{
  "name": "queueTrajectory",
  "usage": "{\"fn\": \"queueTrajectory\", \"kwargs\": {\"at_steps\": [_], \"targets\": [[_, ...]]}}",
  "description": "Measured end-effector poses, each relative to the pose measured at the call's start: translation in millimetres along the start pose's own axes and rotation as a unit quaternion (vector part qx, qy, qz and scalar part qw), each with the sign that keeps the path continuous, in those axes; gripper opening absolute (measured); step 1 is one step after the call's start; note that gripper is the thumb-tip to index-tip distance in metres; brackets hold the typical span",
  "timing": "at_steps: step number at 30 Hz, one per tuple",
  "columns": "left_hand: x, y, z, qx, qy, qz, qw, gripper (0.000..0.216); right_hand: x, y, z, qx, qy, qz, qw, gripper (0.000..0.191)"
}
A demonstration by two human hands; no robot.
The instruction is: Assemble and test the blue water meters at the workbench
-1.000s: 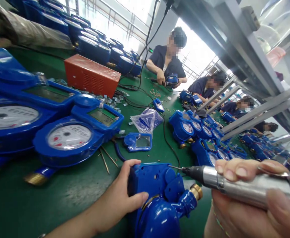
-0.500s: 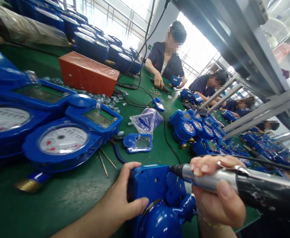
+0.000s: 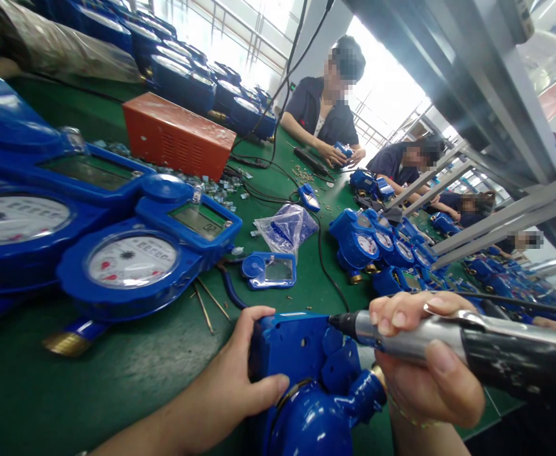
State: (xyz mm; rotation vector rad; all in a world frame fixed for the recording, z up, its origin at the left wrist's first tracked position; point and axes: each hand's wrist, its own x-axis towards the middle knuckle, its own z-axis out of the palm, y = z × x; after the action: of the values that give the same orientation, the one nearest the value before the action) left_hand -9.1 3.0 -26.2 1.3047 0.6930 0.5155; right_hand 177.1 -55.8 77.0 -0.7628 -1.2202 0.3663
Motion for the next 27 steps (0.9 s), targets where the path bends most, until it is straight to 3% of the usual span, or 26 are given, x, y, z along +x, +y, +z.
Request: {"fn": "queueTrajectory", "kwargs": {"at_steps": [7,13,20,27], "targets": [[0.5,-0.6,-1.0,0.006,0.002,-0.007,1.0,0.073,-4.9,-5.1,0.1,-0.032,-0.03,-0.017,0.999,0.025],[-0.1,-0.5,-1.2,0.001,-0.006,0.002,1.0,0.072,0.2,2.2,-4.9,0.003,0.008,0.0,1.0,0.026],[-0.6,1.6,-0.7,-0.009,-0.02,0.001,1.0,0.071,-1.0,0.9,-5.9,-0.009,-0.015,-0.008,1.0,0.026],[0.4,3.2,1.6,-0.038,-0.032,-0.004,0.999,0.07,-1.2,1.4,-3.3,-0.003,0.003,-0.003,1.0,0.025]]}}
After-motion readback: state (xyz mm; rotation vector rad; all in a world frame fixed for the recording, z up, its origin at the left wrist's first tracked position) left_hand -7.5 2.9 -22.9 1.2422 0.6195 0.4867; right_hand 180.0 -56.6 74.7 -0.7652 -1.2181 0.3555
